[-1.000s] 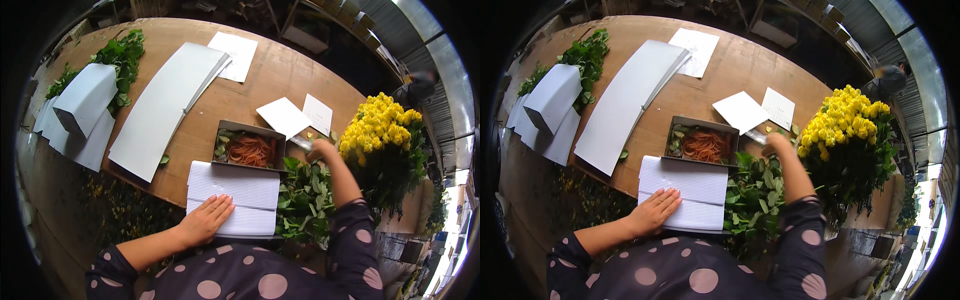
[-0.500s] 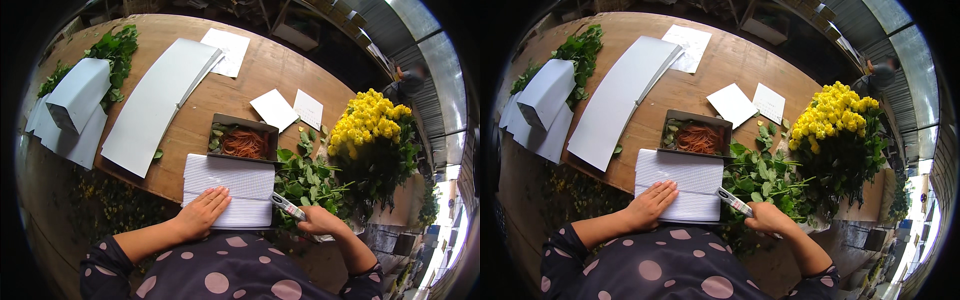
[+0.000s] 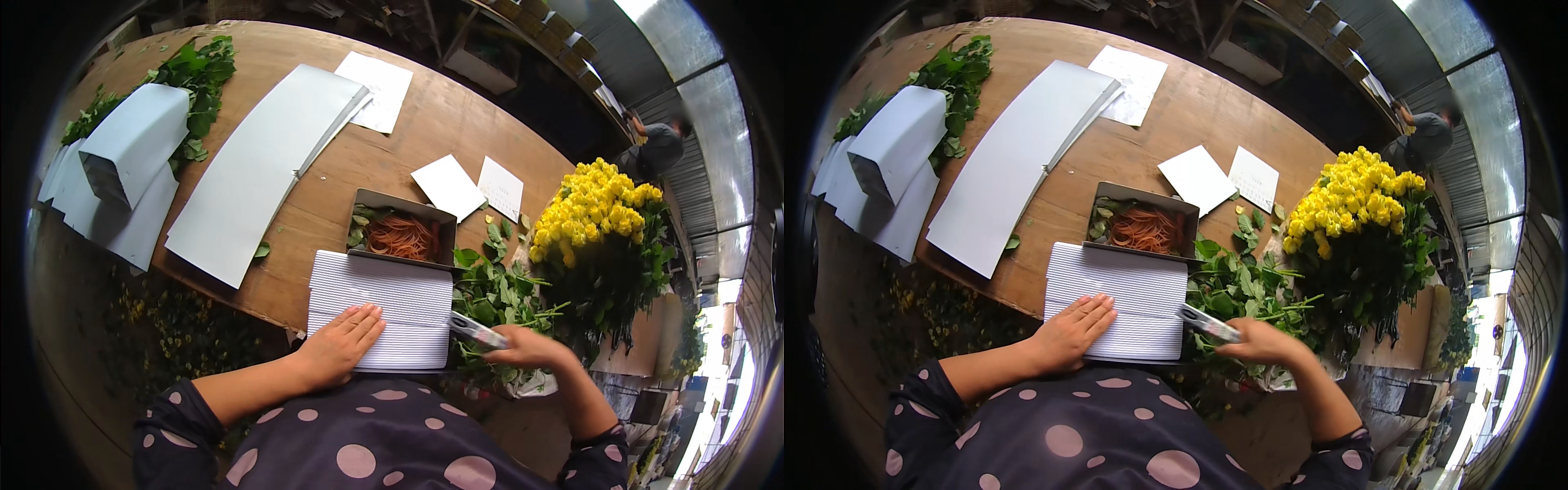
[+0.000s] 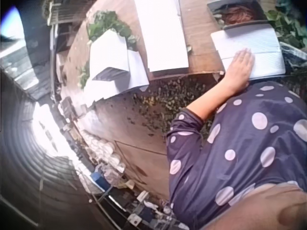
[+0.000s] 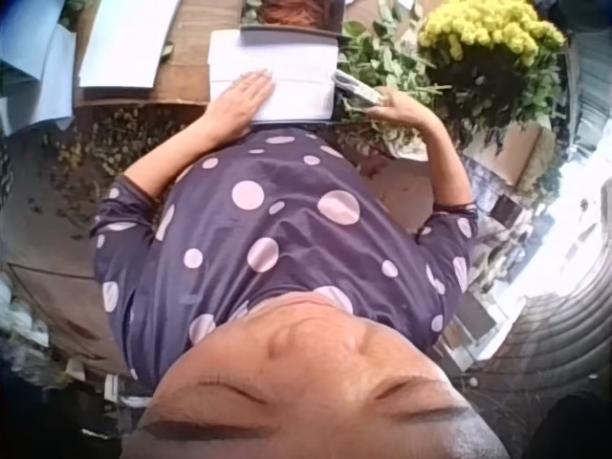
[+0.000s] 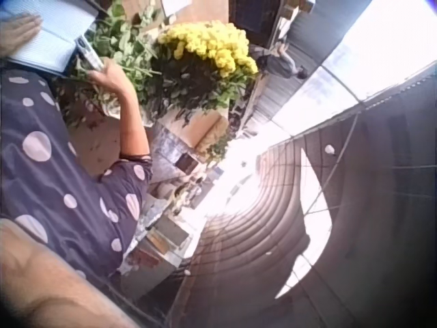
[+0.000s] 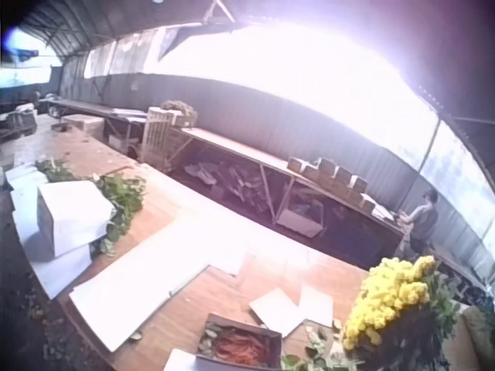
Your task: The person arranges yellow roses and green leaves into a white rectangular box. They fold white paper, place it inside the box, and then insert the flowers and leaves, adjusting them by hand.
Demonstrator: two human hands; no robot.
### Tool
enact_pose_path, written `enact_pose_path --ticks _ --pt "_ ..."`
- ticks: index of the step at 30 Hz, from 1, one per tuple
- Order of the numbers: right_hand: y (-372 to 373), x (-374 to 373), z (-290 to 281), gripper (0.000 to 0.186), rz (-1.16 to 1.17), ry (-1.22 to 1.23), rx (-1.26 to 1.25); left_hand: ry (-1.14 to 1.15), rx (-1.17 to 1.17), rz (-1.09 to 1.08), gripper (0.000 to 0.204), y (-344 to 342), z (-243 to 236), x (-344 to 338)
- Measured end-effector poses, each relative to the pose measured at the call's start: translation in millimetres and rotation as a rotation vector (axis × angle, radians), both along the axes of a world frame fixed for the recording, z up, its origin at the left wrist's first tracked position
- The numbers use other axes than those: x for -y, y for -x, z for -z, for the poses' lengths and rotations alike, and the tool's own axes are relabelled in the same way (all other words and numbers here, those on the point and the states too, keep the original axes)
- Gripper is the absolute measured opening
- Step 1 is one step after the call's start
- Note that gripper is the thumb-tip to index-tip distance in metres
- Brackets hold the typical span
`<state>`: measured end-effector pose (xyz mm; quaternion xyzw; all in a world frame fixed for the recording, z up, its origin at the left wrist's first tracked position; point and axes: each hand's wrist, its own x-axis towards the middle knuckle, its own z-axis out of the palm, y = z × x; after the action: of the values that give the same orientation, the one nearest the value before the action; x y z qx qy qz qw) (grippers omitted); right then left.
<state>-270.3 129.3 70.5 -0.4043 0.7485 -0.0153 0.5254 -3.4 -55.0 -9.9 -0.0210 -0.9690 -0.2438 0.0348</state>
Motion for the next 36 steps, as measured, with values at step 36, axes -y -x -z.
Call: enact_pose_path --ticks 36 --pt "-151 181 107 0.073 0.139 1.022 0.661 -1.111 0.134 -0.608 0.080 -118 49 46"
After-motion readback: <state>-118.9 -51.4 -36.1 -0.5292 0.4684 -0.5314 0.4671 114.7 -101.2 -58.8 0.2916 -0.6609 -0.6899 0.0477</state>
